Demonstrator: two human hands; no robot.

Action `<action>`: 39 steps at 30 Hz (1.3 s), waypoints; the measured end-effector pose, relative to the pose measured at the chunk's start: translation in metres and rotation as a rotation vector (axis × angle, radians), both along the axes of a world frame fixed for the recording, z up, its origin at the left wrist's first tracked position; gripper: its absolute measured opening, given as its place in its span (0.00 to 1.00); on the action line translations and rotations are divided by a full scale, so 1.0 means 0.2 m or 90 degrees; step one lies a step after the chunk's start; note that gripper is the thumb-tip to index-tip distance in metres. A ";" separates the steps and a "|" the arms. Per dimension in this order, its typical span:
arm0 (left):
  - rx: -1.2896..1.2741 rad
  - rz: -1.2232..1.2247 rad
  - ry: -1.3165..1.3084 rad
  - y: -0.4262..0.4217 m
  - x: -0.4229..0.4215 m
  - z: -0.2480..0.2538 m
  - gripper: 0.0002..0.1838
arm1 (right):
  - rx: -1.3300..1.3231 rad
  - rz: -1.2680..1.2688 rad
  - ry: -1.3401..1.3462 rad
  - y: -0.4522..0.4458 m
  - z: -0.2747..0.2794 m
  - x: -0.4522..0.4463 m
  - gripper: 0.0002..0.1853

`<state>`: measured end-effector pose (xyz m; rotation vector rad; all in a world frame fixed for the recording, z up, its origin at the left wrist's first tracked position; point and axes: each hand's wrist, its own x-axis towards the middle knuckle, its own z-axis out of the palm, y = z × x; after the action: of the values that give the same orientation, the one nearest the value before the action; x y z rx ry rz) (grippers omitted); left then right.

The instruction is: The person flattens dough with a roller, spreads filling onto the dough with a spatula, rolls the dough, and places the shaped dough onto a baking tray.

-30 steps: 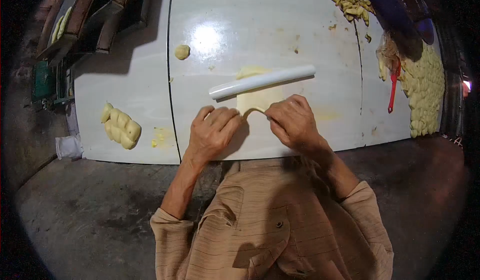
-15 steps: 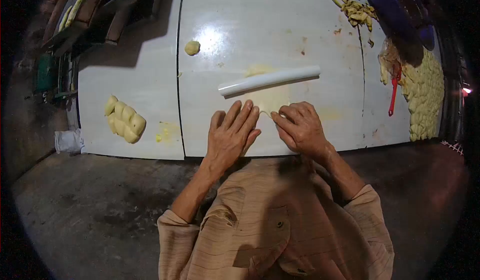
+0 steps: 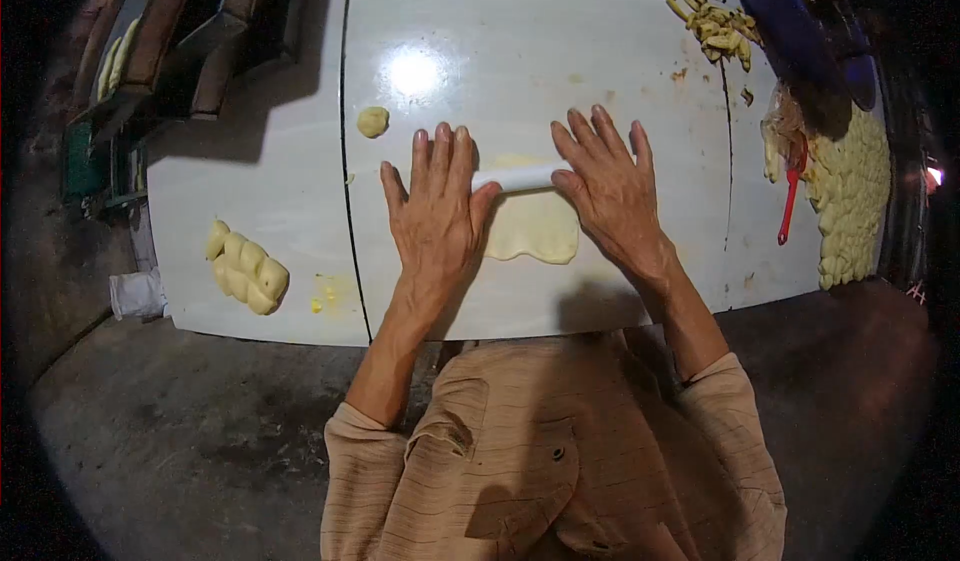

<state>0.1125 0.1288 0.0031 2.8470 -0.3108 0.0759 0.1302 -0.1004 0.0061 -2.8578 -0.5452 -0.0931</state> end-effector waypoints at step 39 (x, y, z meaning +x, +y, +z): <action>-0.119 -0.083 -0.059 0.05 -0.51 -0.01 0.45 | 0.172 0.073 -0.065 -0.28 0.08 -0.42 0.28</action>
<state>0.0113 0.1388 0.0010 2.6361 -0.4809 0.2011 0.0460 -0.1556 0.0219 -2.5637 -0.6612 -0.2720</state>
